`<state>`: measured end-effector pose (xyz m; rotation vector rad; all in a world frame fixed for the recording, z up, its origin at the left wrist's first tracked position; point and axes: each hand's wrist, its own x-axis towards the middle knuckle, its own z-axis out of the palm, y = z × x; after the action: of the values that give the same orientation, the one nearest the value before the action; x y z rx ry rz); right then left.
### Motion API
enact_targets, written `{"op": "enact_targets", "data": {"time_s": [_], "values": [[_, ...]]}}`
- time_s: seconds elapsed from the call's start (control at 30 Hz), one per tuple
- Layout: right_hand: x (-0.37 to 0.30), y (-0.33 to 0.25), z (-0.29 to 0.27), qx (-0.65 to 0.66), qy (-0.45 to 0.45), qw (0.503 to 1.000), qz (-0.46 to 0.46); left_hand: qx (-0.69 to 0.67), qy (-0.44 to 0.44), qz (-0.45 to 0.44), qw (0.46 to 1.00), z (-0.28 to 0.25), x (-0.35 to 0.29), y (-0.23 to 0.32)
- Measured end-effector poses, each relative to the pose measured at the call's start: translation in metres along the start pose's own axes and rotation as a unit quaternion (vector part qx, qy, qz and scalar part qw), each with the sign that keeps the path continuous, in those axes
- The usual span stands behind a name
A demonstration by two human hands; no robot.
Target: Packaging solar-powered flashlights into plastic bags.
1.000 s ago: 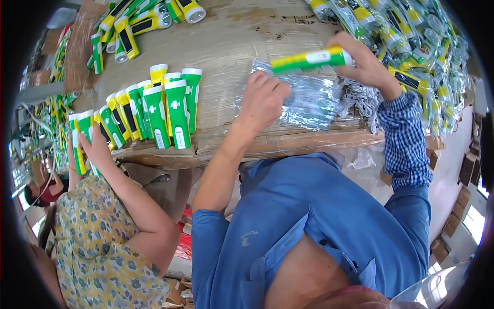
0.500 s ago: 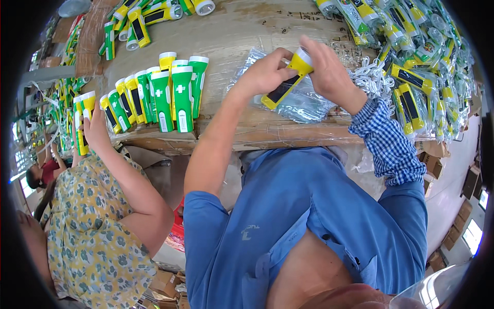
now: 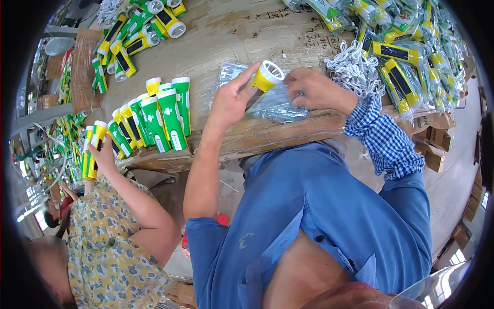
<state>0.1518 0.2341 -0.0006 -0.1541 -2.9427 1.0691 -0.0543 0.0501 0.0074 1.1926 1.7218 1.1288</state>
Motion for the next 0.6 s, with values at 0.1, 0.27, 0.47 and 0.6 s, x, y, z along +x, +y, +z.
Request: {"op": "enact_targets", "data": {"time_s": [0.1,0.27,0.47,0.6], "values": [[-0.009,0.000,-0.014,0.002,0.043,0.999,-0.013,0.088,0.005,0.046,0.995,-0.001,-0.009,0.008],[-0.021,-0.016,-0.017,-0.033,0.053,0.998,-0.019,0.430,-0.069,0.141,0.889,0.040,-0.021,0.032],[-0.045,-0.011,-0.023,0.036,0.074,0.995,0.052,0.402,-0.058,0.208,0.890,0.052,-0.027,0.019],[-0.043,-0.012,-0.028,-0.034,0.065,0.997,0.006,0.412,-0.112,0.201,0.882,0.056,-0.019,0.024]]}}
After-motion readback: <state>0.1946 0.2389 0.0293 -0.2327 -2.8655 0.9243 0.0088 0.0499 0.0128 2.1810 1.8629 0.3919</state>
